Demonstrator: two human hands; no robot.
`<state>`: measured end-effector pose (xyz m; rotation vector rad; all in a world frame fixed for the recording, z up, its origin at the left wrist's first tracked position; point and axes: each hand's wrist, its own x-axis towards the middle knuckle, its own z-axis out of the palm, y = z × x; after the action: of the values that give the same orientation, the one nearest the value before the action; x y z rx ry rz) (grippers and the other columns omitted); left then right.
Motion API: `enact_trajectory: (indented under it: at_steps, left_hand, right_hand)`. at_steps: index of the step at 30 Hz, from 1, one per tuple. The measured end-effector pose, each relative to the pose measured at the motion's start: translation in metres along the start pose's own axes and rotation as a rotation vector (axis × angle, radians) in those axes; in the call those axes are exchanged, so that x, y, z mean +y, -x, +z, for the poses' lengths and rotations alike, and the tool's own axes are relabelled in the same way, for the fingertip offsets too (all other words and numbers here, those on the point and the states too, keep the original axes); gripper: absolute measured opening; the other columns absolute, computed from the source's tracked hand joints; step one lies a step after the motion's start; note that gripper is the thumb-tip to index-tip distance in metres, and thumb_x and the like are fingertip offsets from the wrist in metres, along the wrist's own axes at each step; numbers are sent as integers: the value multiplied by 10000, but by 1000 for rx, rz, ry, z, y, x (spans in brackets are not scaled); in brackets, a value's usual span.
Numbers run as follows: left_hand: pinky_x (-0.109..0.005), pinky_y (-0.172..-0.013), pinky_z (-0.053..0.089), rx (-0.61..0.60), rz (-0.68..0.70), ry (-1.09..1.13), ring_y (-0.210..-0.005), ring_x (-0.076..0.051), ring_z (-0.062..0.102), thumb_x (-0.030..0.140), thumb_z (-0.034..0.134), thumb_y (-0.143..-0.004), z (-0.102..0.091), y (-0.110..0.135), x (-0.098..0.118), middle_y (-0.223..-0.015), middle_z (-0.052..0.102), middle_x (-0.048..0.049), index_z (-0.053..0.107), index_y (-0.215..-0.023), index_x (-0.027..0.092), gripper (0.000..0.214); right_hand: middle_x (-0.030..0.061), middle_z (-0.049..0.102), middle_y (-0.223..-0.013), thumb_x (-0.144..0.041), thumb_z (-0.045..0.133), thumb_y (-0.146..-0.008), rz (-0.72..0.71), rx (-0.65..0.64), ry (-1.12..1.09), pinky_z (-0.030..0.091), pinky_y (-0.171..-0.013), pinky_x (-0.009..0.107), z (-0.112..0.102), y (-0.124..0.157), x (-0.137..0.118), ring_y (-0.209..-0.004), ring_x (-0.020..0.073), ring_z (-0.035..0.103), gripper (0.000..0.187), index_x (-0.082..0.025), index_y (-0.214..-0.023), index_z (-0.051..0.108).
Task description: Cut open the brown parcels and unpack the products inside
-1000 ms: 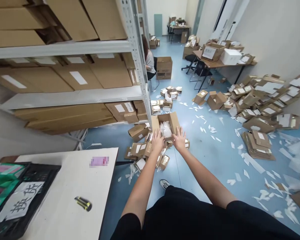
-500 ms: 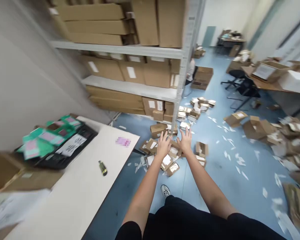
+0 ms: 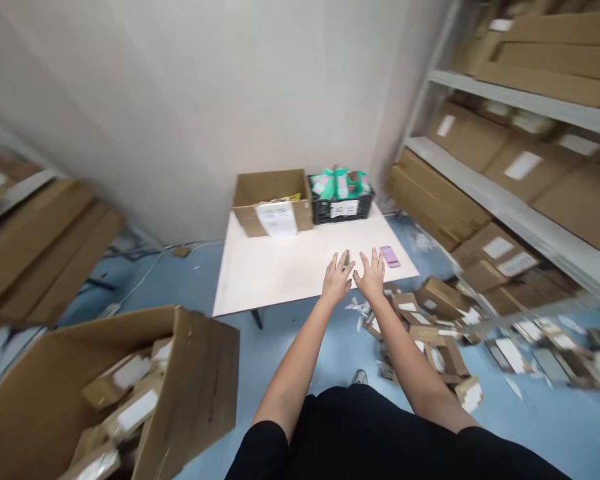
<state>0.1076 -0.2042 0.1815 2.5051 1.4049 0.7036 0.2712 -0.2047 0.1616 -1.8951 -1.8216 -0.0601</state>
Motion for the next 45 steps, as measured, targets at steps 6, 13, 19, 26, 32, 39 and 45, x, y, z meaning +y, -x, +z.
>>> enact_trajectory:
  at_steps: [6,13,19,26,32,39,45]
  left_hand:
    - [-570,-1265,363,138,-392,-132,-1668,-370,141,198,669,-933,-106,149,-155,-1774,286,-113,517,-1580,249,667]
    - [-582,-1262,375,307,-887,-213,-1657,-372,174,219,667,-934,-214,347,-252,-1779,280,-101,494,-1598,262,689]
    - [-580,-1306,317,458,-1188,-249,-1649,-379,200,227,683,-923,-249,467,-298,-1771,286,-118,492,-1594,236,698]
    - [-575,-1315,307,478,-1435,-186,-1645,-376,225,249,690,-917,-233,529,-379,-1772,282,-133,472,-1598,238,716]
    - [-574,-1265,368,300,-1673,141,-1632,-394,267,277,759,-871,-193,549,-470,-1756,307,-178,438,-1605,228,802]
    - [-464,-1221,421,284,-1849,543,-1525,-361,484,419,875,-771,-96,566,-587,-1744,292,-249,350,-1630,204,1030]
    - [-466,-1158,481,293,-1892,592,-1502,-402,495,397,994,-596,-19,585,-657,-1764,192,-279,400,-1585,216,1168]
  right_hand:
    - [185,175,-1782,-304,663,-904,-392,-222,-144,340,-1193,665,92,17,-226,-1615,465,154,726,-204,-1598,476]
    - [186,206,-1774,-292,661,-909,-830,-438,-357,341,-1202,672,154,98,-458,-1617,465,177,706,-204,-1588,489]
    - [180,204,-1774,-289,685,-906,-1089,-608,-390,333,-1226,644,190,158,-586,-1626,452,164,720,-192,-1592,490]
    - [166,194,-1785,-274,700,-907,-1187,-829,-318,333,-1237,609,276,166,-665,-1627,429,181,738,-213,-1607,472]
    - [166,232,-1776,-230,685,-910,-1206,-1028,-162,308,-1248,607,379,154,-725,-1622,413,205,725,-200,-1603,473]
    - [177,256,-1769,-230,678,-927,-1186,-1312,106,354,-1233,549,493,174,-734,-1619,370,237,764,-188,-1644,415]
    - [137,322,-1753,-233,666,-919,-1162,-1353,180,360,-1240,499,576,192,-709,-1614,351,255,778,-194,-1655,416]
